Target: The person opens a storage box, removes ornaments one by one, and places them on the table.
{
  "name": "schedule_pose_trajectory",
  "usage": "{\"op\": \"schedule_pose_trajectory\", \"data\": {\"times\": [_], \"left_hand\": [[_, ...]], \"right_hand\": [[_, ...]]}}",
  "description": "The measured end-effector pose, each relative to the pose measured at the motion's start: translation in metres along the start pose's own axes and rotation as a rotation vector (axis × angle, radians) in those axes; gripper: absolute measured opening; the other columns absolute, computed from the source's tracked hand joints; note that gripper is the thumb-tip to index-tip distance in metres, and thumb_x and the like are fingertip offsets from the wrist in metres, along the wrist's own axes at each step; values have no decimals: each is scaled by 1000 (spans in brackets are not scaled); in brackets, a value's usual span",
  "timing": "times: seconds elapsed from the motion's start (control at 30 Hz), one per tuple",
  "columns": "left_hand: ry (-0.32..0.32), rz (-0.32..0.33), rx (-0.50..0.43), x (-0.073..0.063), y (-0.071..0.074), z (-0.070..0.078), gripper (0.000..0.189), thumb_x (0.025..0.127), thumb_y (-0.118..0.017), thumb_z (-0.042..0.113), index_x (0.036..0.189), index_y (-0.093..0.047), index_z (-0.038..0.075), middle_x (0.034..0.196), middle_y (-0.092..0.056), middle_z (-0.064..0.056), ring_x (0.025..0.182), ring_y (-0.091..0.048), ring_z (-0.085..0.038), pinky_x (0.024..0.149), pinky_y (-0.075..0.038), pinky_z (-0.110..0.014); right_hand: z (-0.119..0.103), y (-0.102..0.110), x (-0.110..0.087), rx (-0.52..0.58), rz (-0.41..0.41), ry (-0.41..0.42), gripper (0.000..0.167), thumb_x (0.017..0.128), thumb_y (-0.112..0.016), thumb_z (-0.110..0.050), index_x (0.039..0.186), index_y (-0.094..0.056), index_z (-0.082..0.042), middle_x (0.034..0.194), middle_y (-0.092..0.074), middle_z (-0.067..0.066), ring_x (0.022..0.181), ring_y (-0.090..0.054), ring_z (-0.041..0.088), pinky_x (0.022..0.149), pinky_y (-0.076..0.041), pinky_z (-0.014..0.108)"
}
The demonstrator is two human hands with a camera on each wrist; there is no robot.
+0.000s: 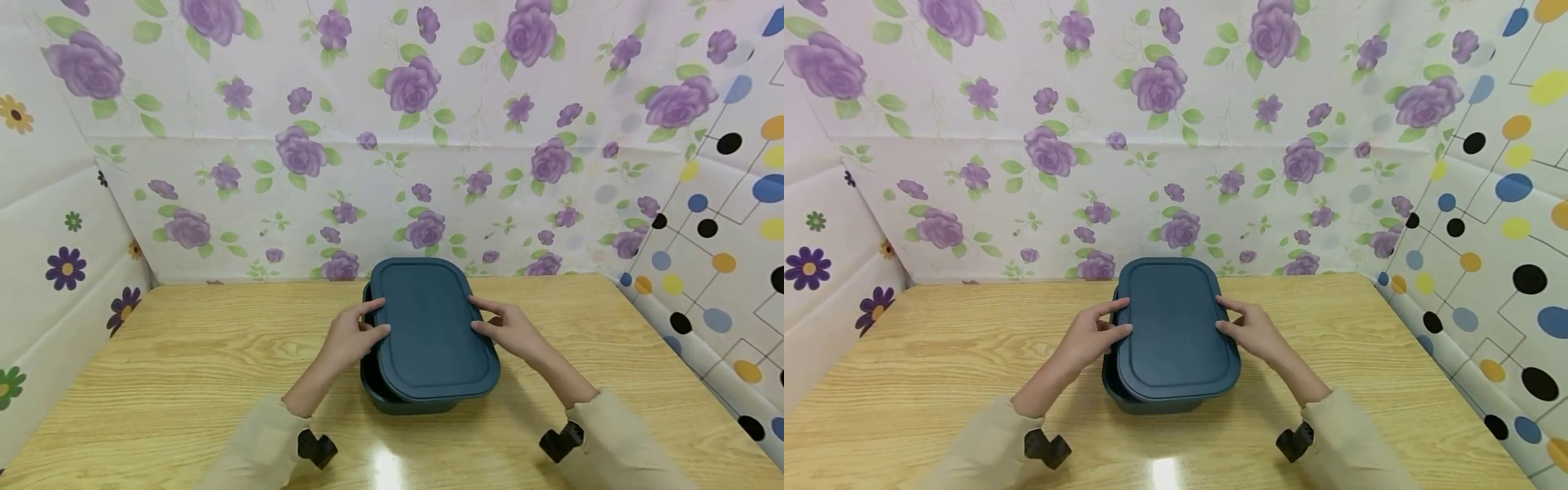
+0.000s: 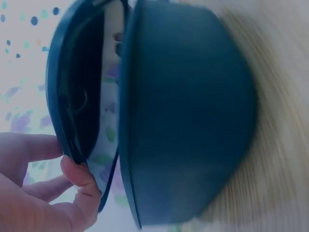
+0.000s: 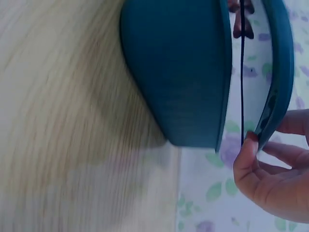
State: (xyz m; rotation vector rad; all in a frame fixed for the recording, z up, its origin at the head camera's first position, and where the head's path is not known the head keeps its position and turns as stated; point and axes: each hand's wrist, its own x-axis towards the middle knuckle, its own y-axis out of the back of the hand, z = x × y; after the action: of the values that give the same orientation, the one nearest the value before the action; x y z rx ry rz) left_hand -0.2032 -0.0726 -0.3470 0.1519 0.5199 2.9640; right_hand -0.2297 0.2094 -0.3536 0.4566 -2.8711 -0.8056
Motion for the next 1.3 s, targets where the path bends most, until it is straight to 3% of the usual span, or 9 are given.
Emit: {"op": "schedule_pose_trajectory", "data": {"times": [0.07, 0.27, 0.53, 0.67, 0.77, 0.93, 1.03, 1.17, 1.3], "left_hand": [[28, -32, -100, -1, -6, 4, 48, 85, -62, 7, 131, -50, 11, 48, -43, -1, 40, -36, -11, 44, -34, -26], [55, -60, -265, -1, -31, 18, 50, 84, -63, 4, 131, -49, 7, 59, -47, 0, 51, -43, -9, 55, -43, -26], [69, -66, -400, -1, -77, 34, 53, 83, -64, 4, 133, -47, 11, 54, -39, 2, 46, -33, -9, 48, -31, -23], [84, -75, -423, 1, -101, 38, 55, 82, -64, 3, 134, -46, 10, 53, -37, 3, 46, -33, -9, 50, -32, -22], [111, -80, -418, 3, -118, 41, 56, 82, -65, 4, 134, -46, 10, 52, -35, 4, 48, -35, -8, 51, -34, -21], [161, -95, -410, 5, -144, 46, 58, 82, -65, 3, 135, -45, 11, 48, -31, 4, 44, -31, -9, 49, -32, -21], [173, -106, -363, 5, -157, 50, 59, 80, -67, 3, 134, -45, 10, 48, -32, 3, 43, -29, -9, 47, -30, -21], [169, -110, -265, 6, -172, 54, 60, 78, -70, 4, 133, -46, 9, 53, -43, -2, 46, -36, -11, 47, -32, -22], [168, -133, -99, 8, -187, 55, 62, 77, -71, 9, 134, -45, 10, 91, -62, -9, 76, -59, -18, 64, -47, -28]], "right_hand": [[6, 8, -2, 36, -21, -17, 53, 90, -57, -14, 138, -37, -3, 137, -38, 25, 87, -61, 23, 60, -49, 31], [23, 35, -11, 87, -61, -42, 57, 90, -58, -21, 139, -36, -2, 141, -33, 25, 109, -54, 33, 60, -49, 32], [48, 72, -25, 66, -91, -66, 60, 90, -58, -26, 139, -35, -2, 141, -31, 25, 94, -58, 6, 64, -50, 32], [64, 89, -33, 32, -115, -83, 59, 91, -56, -28, 140, -34, -3, 142, -30, 26, 105, -57, 11, 74, -51, 34], [74, 101, -39, -3, -132, -101, 59, 91, -55, -28, 140, -34, -3, 142, -29, 26, 109, -55, 13, 77, -50, 36], [92, 120, -48, -28, -154, -134, 59, 92, -54, -27, 140, -33, 0, 142, -27, 28, 97, -56, 0, 70, -49, 33], [101, 131, -53, -20, -192, -139, 58, 94, -51, -24, 140, -29, 3, 142, -25, 29, 95, -57, 0, 66, -49, 34], [111, 142, -59, 12, -249, -163, 57, 95, -48, -22, 141, -25, 3, 143, -21, 31, 99, -56, -2, 73, -51, 37], [119, 151, -64, 17, -257, -195, 56, 96, -47, -21, 142, -25, 2, 141, -18, 35, 98, -55, -5, 76, -50, 41]]}}
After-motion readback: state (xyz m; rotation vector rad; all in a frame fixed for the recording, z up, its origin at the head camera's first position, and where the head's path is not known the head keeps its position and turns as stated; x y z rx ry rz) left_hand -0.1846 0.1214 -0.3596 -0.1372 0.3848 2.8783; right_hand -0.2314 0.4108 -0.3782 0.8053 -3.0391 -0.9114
